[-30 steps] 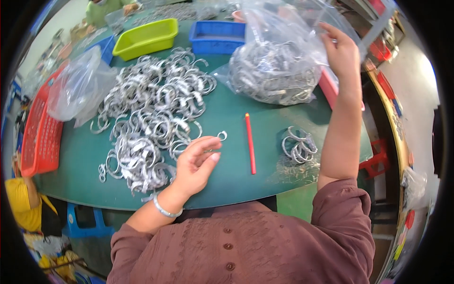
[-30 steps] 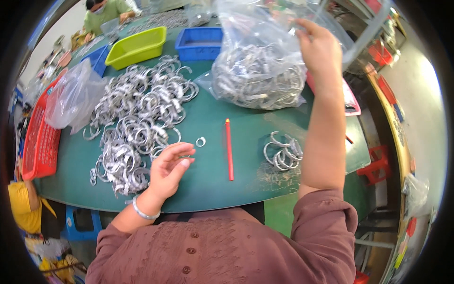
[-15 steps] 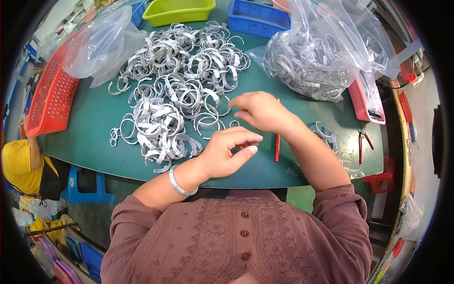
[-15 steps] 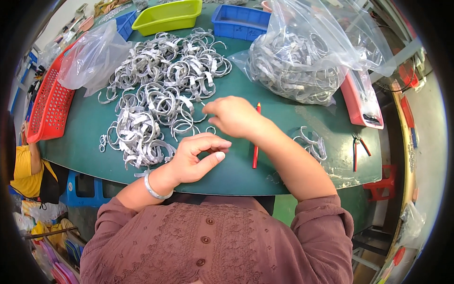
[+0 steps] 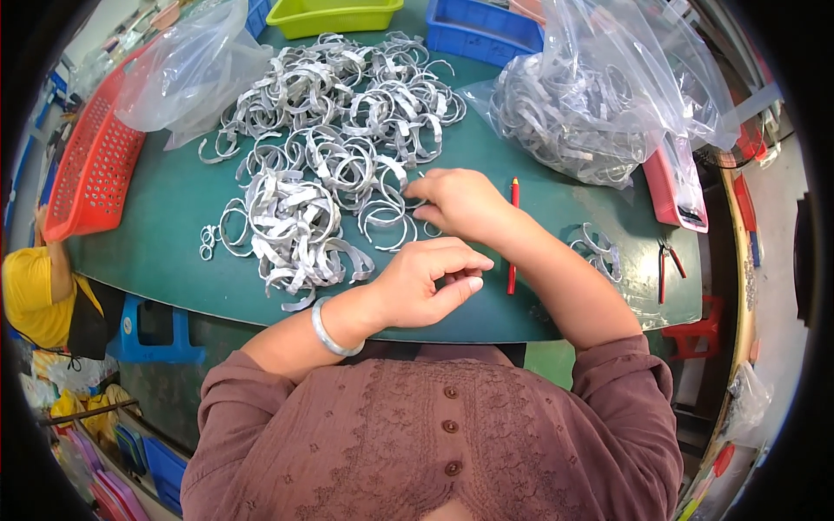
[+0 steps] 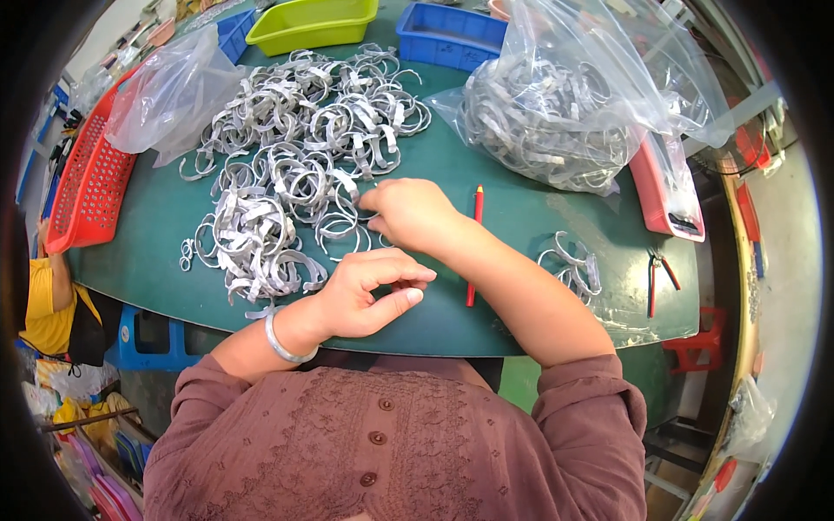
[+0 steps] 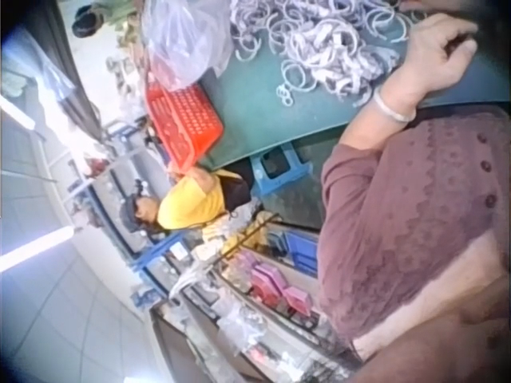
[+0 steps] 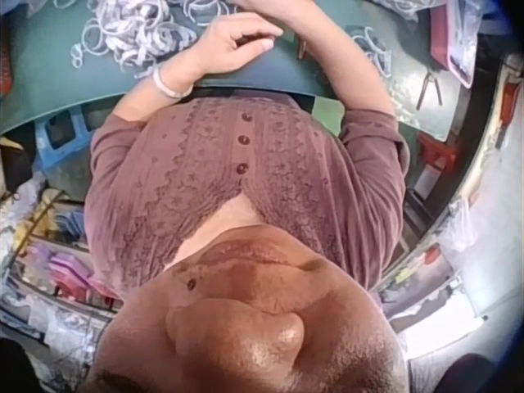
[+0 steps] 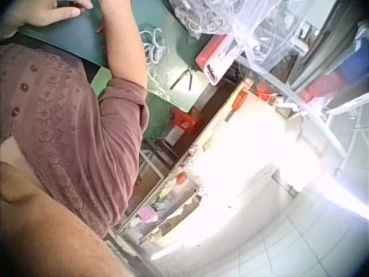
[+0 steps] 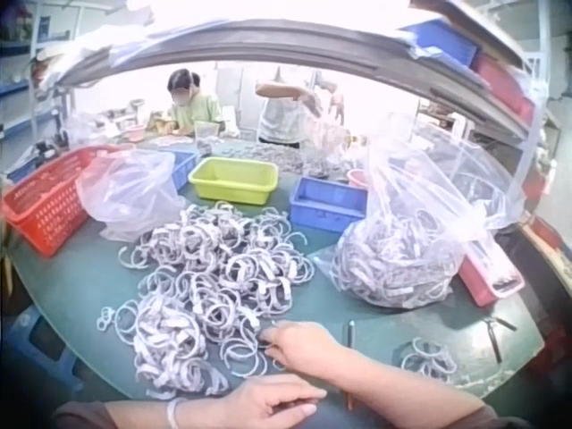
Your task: The person assembles metal bracelets by hand. They pick up individual metal bands from a large pile on a table, slide a small metal ring onto one end of the band, and then press the ring into place to secure it.
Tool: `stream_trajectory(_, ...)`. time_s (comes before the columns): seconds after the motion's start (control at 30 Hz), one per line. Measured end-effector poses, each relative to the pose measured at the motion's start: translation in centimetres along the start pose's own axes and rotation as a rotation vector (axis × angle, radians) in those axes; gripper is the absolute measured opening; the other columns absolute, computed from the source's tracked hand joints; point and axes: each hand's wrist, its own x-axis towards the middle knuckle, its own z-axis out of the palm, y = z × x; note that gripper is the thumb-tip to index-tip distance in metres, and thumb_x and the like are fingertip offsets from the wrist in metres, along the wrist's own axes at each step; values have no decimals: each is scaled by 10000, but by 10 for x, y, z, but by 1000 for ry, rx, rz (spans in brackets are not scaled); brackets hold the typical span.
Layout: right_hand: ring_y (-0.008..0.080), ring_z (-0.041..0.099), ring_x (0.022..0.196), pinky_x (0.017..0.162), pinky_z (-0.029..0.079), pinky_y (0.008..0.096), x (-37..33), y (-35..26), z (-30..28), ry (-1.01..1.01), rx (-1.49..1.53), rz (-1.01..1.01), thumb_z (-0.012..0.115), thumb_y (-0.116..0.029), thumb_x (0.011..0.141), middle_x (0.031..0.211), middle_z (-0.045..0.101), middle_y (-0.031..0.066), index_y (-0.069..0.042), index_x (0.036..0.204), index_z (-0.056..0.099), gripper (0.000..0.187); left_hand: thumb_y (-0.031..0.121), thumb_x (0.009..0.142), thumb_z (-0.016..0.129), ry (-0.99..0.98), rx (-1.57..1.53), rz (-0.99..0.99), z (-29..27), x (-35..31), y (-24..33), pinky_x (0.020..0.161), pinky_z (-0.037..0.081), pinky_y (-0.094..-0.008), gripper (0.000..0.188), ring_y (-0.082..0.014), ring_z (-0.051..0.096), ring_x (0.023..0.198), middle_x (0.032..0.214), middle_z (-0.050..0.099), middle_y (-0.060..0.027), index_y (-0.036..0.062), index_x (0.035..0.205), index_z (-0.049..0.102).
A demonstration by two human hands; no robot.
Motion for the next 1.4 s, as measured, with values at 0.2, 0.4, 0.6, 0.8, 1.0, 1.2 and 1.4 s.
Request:
stream_trajectory(0.2, 302, 577, 656, 569, 451, 401, 7, -3, -2, -88, -116, 10, 557, -111, 679, 645, 575, 111, -71, 702, 590, 57, -2, 740, 585, 23, 30, 19, 0, 0, -2, 593, 456, -256, 193, -176, 576, 677, 778, 600, -87, -6, 932, 607)
stream_trajectory(0.4, 338, 552, 624, 548, 432, 423, 7, -3, -23, 56, -33, -122, 530, -73, 634, 616, 551, 129, -46, 635, 532, 28, 7, 742, 586, 16, 49, 8, -1, 0, -1, 592, 458, -258, 186, -180, 575, 671, 770, 599, -90, -2, 926, 608)
stream_trajectory(0.6, 302, 574, 654, 560, 446, 404, 10, -9, -28, 21, -169, -218, 533, -64, 629, 650, 556, 107, -43, 661, 535, 39, 17, 745, 585, -1, 68, 7, -2, -1, -2, 585, 459, -261, 177, -186, 577, 663, 766, 598, -89, 0, 920, 608)
stream_trajectory(0.8, 252, 570, 627, 568, 449, 362, 5, -5, -25, 89, -381, -407, 548, -122, 622, 630, 544, 85, -42, 652, 540, 86, 16, 746, 583, -9, 68, -5, -2, 1, 0, 583, 459, -268, 172, -188, 575, 660, 760, 597, -89, -2, 915, 608)
stream_trajectory(1.0, 266, 557, 662, 625, 452, 359, 5, 2, -49, 0, -253, -445, 545, -100, 628, 701, 530, 94, -36, 676, 553, 81, 16, 748, 581, -12, 70, 3, -2, 1, -3, 590, 458, -269, 166, -189, 572, 660, 755, 596, -91, -9, 910, 608)
stream_trajectory(1.2, 302, 536, 690, 611, 444, 380, 3, 7, -55, -186, -172, -256, 575, -56, 664, 752, 509, 107, -24, 727, 562, 72, 15, 750, 580, -13, 67, 4, -2, 1, -3, 590, 458, -265, 169, -187, 572, 663, 750, 595, -91, -12, 914, 607)
stream_trajectory(1.4, 293, 537, 684, 587, 436, 348, 2, 7, -21, 169, 103, -106, 582, -21, 721, 783, 502, 103, -45, 777, 565, 63, 14, 744, 586, -24, 58, -35, -2, 1, -1, 583, 455, -261, 176, -183, 571, 664, 752, 596, -90, -6, 917, 608)
